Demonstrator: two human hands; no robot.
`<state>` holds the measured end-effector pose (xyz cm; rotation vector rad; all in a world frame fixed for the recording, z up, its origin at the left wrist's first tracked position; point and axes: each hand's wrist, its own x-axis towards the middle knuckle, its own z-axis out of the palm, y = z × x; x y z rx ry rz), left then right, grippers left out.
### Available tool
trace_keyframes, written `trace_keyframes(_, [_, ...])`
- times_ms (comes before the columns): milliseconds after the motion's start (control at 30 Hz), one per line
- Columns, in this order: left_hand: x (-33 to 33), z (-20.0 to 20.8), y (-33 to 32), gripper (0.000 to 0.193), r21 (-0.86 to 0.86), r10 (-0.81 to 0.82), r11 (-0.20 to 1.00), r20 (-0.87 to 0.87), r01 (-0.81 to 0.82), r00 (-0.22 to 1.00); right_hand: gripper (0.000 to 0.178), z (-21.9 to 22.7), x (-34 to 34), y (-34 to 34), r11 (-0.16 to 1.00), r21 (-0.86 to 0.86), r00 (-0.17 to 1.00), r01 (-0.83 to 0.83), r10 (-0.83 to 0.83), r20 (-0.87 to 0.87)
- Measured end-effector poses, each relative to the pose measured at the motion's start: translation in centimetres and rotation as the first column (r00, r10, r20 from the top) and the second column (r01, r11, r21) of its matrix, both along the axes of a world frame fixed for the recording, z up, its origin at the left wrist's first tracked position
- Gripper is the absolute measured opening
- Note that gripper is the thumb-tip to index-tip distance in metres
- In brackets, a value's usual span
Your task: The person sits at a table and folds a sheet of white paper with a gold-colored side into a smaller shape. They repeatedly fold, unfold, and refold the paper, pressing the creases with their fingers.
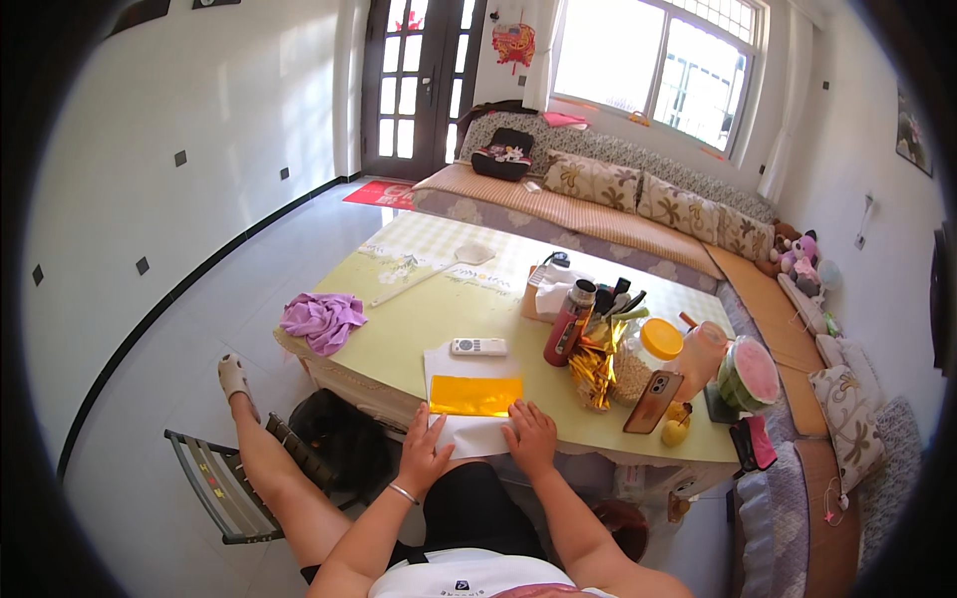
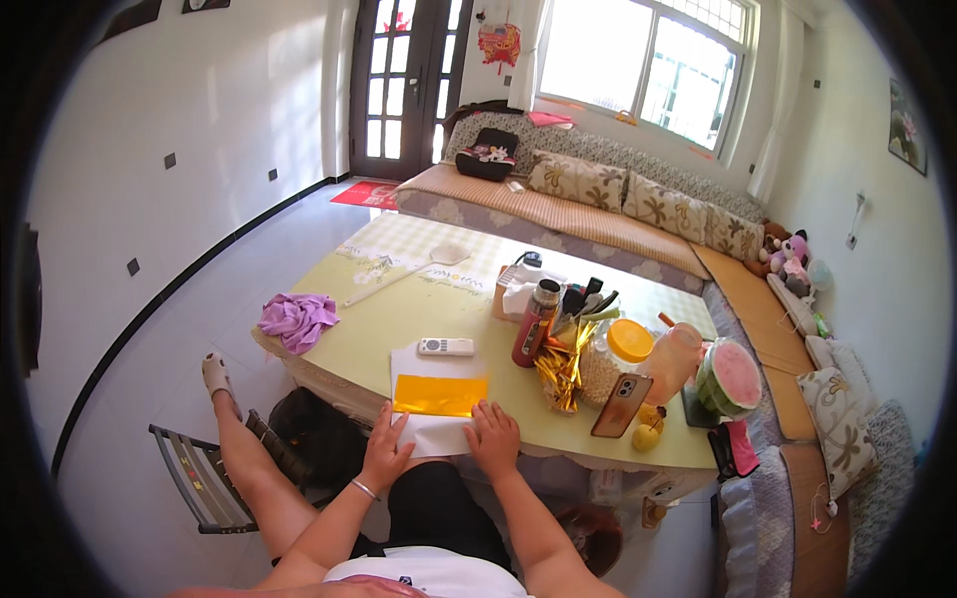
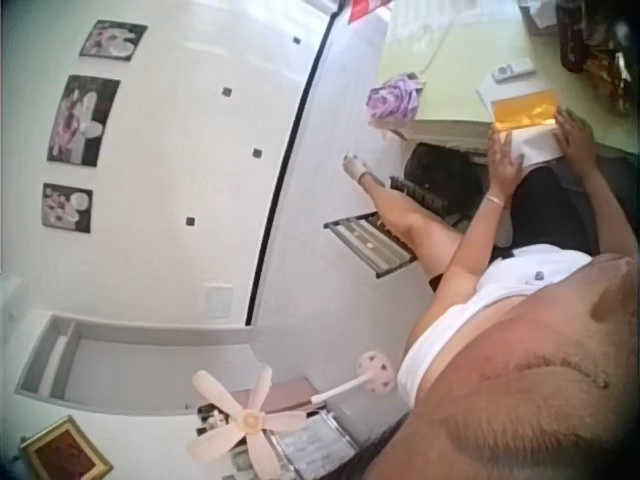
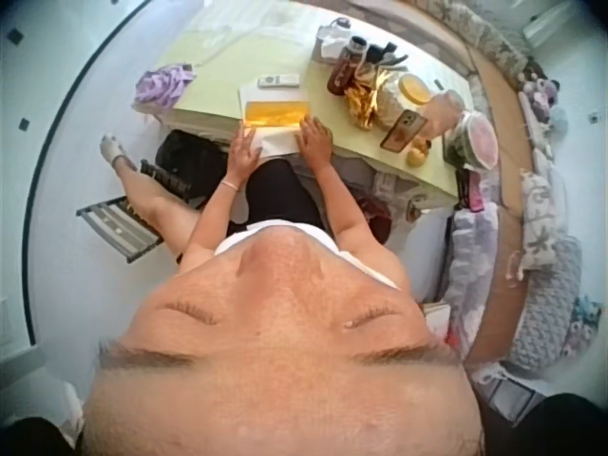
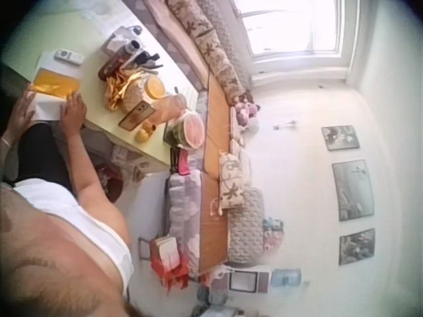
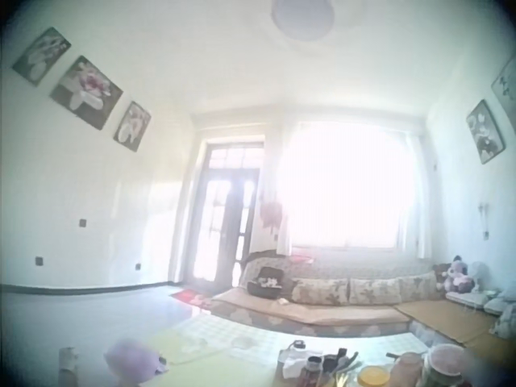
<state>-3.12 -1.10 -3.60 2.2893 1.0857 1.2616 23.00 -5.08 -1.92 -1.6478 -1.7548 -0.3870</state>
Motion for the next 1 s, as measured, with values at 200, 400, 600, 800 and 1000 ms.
trace_keyframes(200, [-0.8, -1.2, -0.5, 0.062, -0.056, -0.032, 0.998, 0.086, 0.037, 0.996, 0.043, 0.0, -0.2, -0.1, 1.000, -0.011, 1.000, 0.015, -0.015, 0.026])
trace_keyframes(400, [-1.3, -1.2, -1.0, 0.063, -0.048, -0.020, 0.999, 0.132, 0.026, 0.991, 0.042, -0.4, -0.2, 0.3, 1.000, -0.004, 0.999, 0.002, -0.002, 0.032])
trace_keyframes(600, [-1.1, -1.9, -0.9, 0.064, -0.011, -0.033, 0.999, 0.152, 0.035, 0.988, 0.042, -1.1, 0.4, 0.4, 1.000, 0.011, 0.998, 0.013, -0.014, 0.068])
trace_keyframes(800, [-2.4, -3.0, -1.7, 0.068, -0.018, -0.053, 0.998, 0.215, 0.058, 0.975, 0.038, -1.2, 0.0, 0.6, 0.999, -0.016, 0.998, 0.030, -0.029, 0.058])
trace_keyframes(1000, [-2.6, -4.8, -1.1, 0.071, -0.017, -0.074, 0.997, 0.233, 0.080, 0.970, 0.039, -2.0, -0.1, 0.8, 0.999, 0.016, 0.997, 0.050, -0.051, 0.052])
